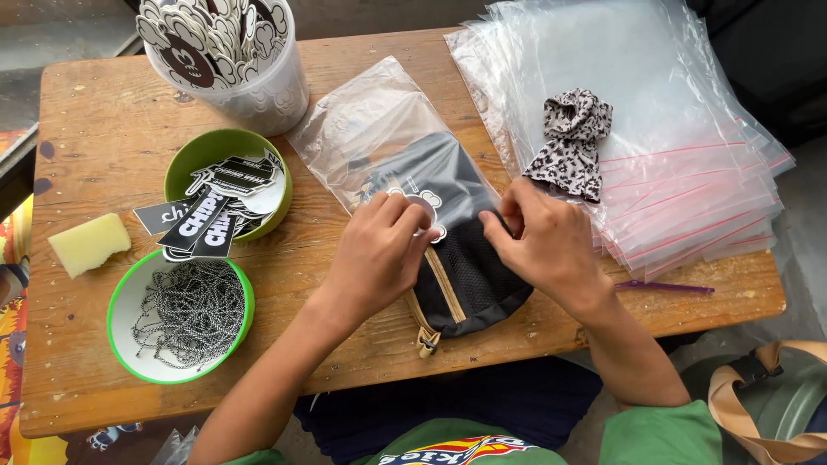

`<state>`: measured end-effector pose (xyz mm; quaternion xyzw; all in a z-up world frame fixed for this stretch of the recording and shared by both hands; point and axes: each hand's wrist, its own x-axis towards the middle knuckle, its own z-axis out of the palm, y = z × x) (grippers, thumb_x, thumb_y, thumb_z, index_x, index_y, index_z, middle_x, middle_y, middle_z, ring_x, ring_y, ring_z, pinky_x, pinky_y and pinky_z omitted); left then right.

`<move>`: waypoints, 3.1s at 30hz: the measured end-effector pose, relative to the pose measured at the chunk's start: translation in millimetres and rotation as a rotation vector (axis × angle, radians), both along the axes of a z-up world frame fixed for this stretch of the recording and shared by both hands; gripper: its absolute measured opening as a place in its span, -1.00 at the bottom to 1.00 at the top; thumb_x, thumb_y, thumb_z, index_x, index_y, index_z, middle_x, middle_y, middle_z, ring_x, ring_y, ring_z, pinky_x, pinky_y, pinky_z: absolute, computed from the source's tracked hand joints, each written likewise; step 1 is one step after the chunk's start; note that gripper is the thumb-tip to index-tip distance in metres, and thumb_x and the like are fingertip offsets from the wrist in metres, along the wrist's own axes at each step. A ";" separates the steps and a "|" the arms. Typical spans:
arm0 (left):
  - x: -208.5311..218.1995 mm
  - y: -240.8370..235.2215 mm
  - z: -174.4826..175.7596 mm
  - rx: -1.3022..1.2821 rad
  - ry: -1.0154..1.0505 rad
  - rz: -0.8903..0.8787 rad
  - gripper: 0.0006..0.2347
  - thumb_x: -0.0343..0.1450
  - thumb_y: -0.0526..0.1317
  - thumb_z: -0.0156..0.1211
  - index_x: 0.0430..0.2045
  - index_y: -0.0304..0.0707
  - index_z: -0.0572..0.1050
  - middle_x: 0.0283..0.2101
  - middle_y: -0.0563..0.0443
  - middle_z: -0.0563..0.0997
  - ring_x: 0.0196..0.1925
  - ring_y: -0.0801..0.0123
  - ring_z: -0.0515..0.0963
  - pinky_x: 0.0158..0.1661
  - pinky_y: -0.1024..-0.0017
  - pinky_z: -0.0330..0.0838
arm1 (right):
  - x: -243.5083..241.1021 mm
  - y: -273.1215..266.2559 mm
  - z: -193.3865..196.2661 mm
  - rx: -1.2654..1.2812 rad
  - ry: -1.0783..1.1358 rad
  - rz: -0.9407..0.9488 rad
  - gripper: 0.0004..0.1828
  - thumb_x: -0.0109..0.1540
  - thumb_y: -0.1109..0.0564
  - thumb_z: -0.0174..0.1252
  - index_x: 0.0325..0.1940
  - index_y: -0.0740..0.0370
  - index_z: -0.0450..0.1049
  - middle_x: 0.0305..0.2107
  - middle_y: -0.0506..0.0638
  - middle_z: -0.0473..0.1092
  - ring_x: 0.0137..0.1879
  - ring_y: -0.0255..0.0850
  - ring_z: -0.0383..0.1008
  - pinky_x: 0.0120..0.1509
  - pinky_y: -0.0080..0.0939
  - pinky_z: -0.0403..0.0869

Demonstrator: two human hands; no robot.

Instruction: The person wipes a clear plastic bag with a patterned cloth, then places a small black pouch inside it. They add a tag to the pouch and seal the bag. The person then picks up a blue pouch with a red zipper and adjusts its strap.

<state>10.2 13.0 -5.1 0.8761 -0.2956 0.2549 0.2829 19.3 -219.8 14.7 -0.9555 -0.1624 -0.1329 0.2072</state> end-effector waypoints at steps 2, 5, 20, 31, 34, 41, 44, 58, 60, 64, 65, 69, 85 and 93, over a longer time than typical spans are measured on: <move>-8.4 -0.2 15.6 0.127 0.100 0.070 -0.69 0.28 -0.07 0.36 -0.33 -0.29 0.43 -0.41 -0.06 0.36 -0.31 0.04 0.45 -0.33 0.23 0.35 | 6.6 -2.1 -8.3 0.052 0.011 0.008 -0.70 0.13 0.00 0.32 -0.24 0.12 0.34 -0.52 -0.03 0.37 -0.42 0.00 0.52 -0.33 0.06 0.47; -14.9 1.3 7.8 0.382 0.299 0.218 -0.32 0.13 0.21 0.41 -0.07 -0.33 0.37 -0.19 -0.20 0.30 -0.19 -0.07 0.38 -0.28 0.15 0.29 | 9.5 5.3 4.8 0.031 0.202 0.026 -0.55 0.17 0.14 0.19 0.12 0.25 0.28 -0.22 0.15 0.40 -0.17 0.12 0.55 -0.12 0.18 0.50; -5.3 22.7 -34.5 0.154 0.274 0.204 -0.39 0.22 -0.17 0.41 0.12 -0.41 0.28 0.10 -0.31 0.24 -0.02 -0.19 0.49 -0.25 0.08 0.49 | 4.9 -1.5 -38.2 -0.094 0.179 -0.052 -0.74 0.32 -0.07 0.14 -0.17 0.05 0.23 -0.75 -0.01 0.42 -0.52 0.07 0.55 -0.27 0.07 0.52; -30.9 20.4 12.7 0.608 0.757 -0.045 0.29 0.07 0.26 0.60 0.40 -0.66 -0.26 0.41 -0.78 -0.35 0.42 -0.71 -0.28 0.32 -0.22 -0.16 | -8.3 3.0 14.8 -0.324 0.629 0.403 0.91 -0.34 -0.50 0.67 0.59 0.25 -0.54 0.33 0.52 -0.20 0.39 0.56 -0.04 0.41 0.55 0.01; -27.0 20.9 8.6 0.539 0.683 -0.001 0.24 0.07 0.15 0.62 0.39 -0.65 -0.22 0.42 -0.77 -0.28 0.44 -0.59 -0.16 0.33 -0.16 -0.11 | -2.6 9.4 22.6 -0.302 0.629 0.334 0.69 -0.19 -0.10 0.70 0.59 0.32 -0.45 0.22 0.48 0.04 0.26 0.36 0.23 0.29 0.38 0.32; -25.3 16.3 -1.9 0.300 0.480 0.181 -0.01 0.12 -0.15 0.53 0.38 -0.51 -0.04 0.34 -0.68 0.08 0.10 -0.31 0.50 0.10 -0.01 0.34 | 3.1 9.8 14.1 -0.183 0.549 0.228 0.20 0.02 0.08 0.43 0.57 0.24 -0.16 0.01 0.34 0.31 0.11 0.25 0.45 0.07 0.23 0.51; -25.5 13.6 -14.2 0.224 0.370 0.248 -0.17 0.13 -0.25 0.47 0.29 -0.48 0.10 0.24 -0.54 0.22 -0.06 -0.23 0.61 -0.09 0.04 0.48 | 3.2 10.8 14.3 -0.155 0.503 0.241 -0.02 0.08 0.06 0.38 0.47 0.26 0.02 -0.05 0.35 0.43 0.03 0.19 0.56 0.06 0.15 0.55; -27.4 16.6 2.7 0.102 0.648 0.283 -0.54 0.25 -0.39 0.31 -0.07 -0.15 0.18 -0.10 -0.17 0.20 -0.35 -0.37 0.62 -0.53 -0.14 0.59 | -1.2 0.2 -6.1 -0.276 0.317 0.206 -0.73 0.25 -0.08 0.15 -0.05 -0.06 0.30 -0.57 0.03 0.56 -0.44 -0.06 0.64 -0.30 0.02 0.56; -28.5 21.0 -0.4 0.263 0.542 0.215 -0.60 0.16 -0.51 0.18 -0.14 -0.21 0.33 -0.25 -0.11 0.21 -0.42 -0.19 0.57 -0.60 0.04 0.50 | -0.7 1.0 -2.1 -0.325 0.369 0.217 -0.68 0.26 -0.04 0.13 0.05 0.00 0.29 -0.53 0.06 0.58 -0.37 -0.02 0.65 -0.21 0.08 0.58; -29.9 21.9 -25.8 0.417 0.356 0.164 -0.61 0.10 -0.43 0.21 -0.24 -0.08 0.35 -0.29 -0.06 0.27 -0.37 -0.01 0.48 -0.51 0.14 0.32 | 4.9 3.1 28.6 -0.330 0.599 0.244 -0.59 0.23 0.12 0.12 0.18 0.07 0.33 -0.27 0.11 0.61 -0.12 0.01 0.66 0.02 0.09 0.57; -30.6 22.2 -25.8 0.442 0.266 0.164 -0.61 0.08 -0.42 0.21 -0.26 -0.05 0.36 -0.33 -0.04 0.28 -0.39 0.05 0.45 -0.48 0.19 0.27 | 5.0 -0.2 29.5 -0.333 0.570 0.265 -0.59 0.19 0.07 0.19 0.12 0.03 0.38 -0.27 0.06 0.55 -0.13 -0.04 0.59 -0.02 0.02 0.56; -34.3 25.9 -15.6 0.390 0.340 0.059 -0.66 0.08 -0.38 0.23 -0.31 -0.14 0.35 -0.35 -0.06 0.31 -0.37 0.02 0.47 -0.42 0.19 0.32 | 7.4 -8.5 18.9 -0.322 0.539 0.309 -0.58 0.10 -0.07 0.31 0.00 0.01 0.47 -0.26 0.00 0.40 -0.12 -0.13 0.45 -0.06 -0.10 0.52; -38.8 15.3 -29.9 0.544 0.050 0.228 -0.85 0.18 -0.34 0.19 -0.52 -0.02 0.39 -0.62 0.10 0.48 -0.66 0.29 0.55 -0.35 0.21 0.21 | 4.5 -5.3 4.4 -0.231 0.470 0.339 -0.50 0.12 -0.37 0.27 -0.22 0.07 0.51 -0.40 0.03 0.37 -0.21 -0.03 0.49 -0.10 0.00 0.45; -18.3 15.9 -3.7 0.112 0.034 0.074 -0.78 0.39 -0.05 0.15 -0.30 -0.19 0.47 -0.36 -0.01 0.37 -0.33 0.08 0.49 -0.29 0.27 0.31 | 11.7 14.8 -34.8 0.077 -0.177 0.283 -0.61 0.29 -0.17 0.19 0.02 0.14 0.49 -0.14 0.02 0.30 -0.02 -0.03 0.34 0.05 -0.07 0.37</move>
